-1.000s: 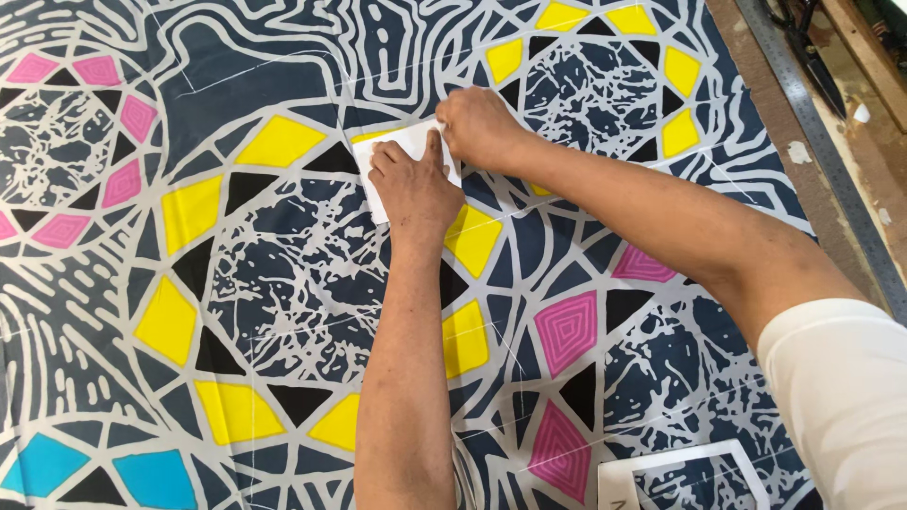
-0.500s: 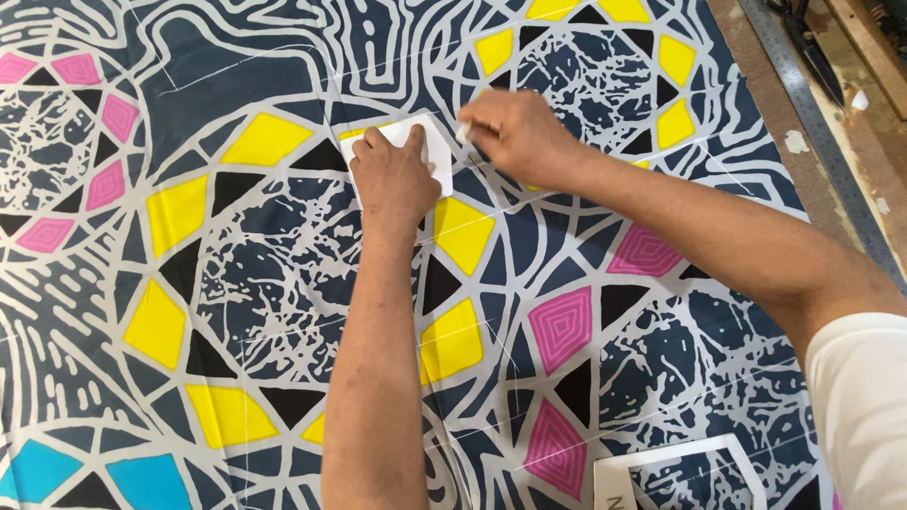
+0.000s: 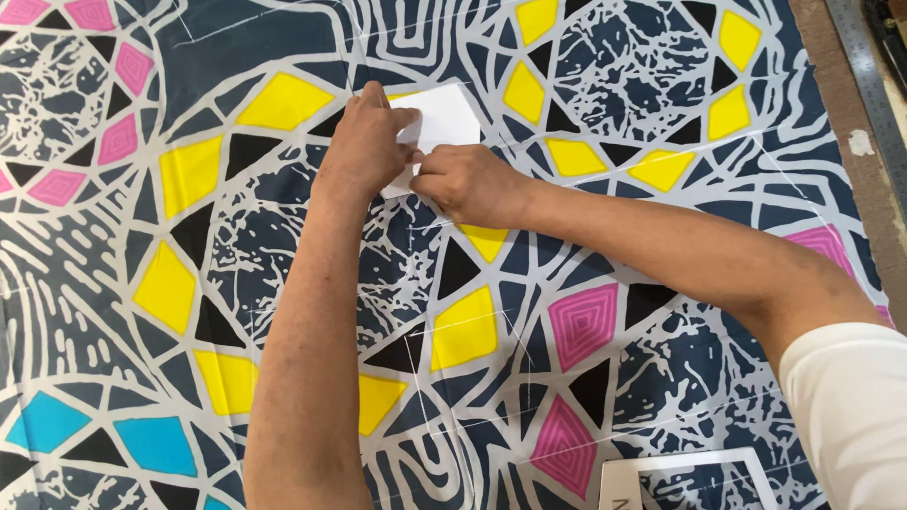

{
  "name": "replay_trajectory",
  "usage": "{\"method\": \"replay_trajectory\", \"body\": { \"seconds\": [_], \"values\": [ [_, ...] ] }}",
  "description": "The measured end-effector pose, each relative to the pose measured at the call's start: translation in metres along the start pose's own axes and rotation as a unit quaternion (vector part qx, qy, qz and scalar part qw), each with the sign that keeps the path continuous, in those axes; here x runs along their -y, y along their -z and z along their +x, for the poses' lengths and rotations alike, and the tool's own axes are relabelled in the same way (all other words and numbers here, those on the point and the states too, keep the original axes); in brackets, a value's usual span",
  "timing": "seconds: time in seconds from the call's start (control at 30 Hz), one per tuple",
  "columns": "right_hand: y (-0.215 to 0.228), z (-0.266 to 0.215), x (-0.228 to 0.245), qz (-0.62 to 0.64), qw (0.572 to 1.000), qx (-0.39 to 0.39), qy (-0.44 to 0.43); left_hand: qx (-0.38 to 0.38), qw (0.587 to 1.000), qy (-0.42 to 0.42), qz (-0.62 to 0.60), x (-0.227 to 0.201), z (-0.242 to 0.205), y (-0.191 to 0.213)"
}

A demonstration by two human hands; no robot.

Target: The person places a white square sticker onto a colorful patterned surface, smooths it down, and then positions a white frame stencil over the same area. The person adjusts the frame to align with the pattern.

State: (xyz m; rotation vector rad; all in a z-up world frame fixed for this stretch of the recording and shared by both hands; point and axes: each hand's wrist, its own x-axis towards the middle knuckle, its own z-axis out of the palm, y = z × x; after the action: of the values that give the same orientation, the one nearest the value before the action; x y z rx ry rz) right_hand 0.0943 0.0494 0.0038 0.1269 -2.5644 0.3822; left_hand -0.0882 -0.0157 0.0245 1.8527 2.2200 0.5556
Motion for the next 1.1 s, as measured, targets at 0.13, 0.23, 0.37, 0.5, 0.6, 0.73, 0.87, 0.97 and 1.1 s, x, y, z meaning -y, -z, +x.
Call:
{"method": "replay_trajectory", "body": {
  "seconds": [0.13,0.23,0.37,0.5,0.6,0.73,0.87,0.97,1.1],
  "values": [
    [-0.015,0.011,0.003,-0.002,1.000,-0.002,0.011,-0.006,0.999,-0.032,0.000,0.008,-0.003,0.002],
    [-0.022,0.017,0.006,-0.008,0.999,-0.026,0.030,-0.011,1.000,-0.006,-0.004,0.008,-0.005,-0.001],
    [-0.030,0.020,0.010,-0.009,0.999,-0.034,0.035,-0.028,0.999,-0.034,-0.003,0.011,-0.006,-0.003],
    [-0.029,0.019,0.010,-0.023,0.996,-0.050,0.070,-0.014,0.998,-0.057,-0.012,0.015,-0.005,0.002],
    [-0.031,0.021,0.012,-0.045,0.994,-0.065,0.082,-0.007,0.998,-0.068,-0.012,0.016,-0.006,0.002],
    [-0.026,0.016,0.004,-0.039,0.994,-0.052,0.090,0.004,1.000,-0.005,0.015,0.011,-0.008,-0.006],
    [-0.002,-0.003,-0.011,-0.086,0.993,0.040,0.077,0.001,0.998,-0.061,0.027,0.012,-0.008,-0.003],
    [0.026,-0.021,-0.020,-0.062,0.995,0.064,0.055,0.006,0.998,-0.052,0.030,0.007,-0.010,0.000],
    [0.061,-0.036,-0.026,-0.070,0.992,0.104,0.007,-0.008,0.997,-0.059,0.057,-0.003,-0.016,0.001]
  ]
}}
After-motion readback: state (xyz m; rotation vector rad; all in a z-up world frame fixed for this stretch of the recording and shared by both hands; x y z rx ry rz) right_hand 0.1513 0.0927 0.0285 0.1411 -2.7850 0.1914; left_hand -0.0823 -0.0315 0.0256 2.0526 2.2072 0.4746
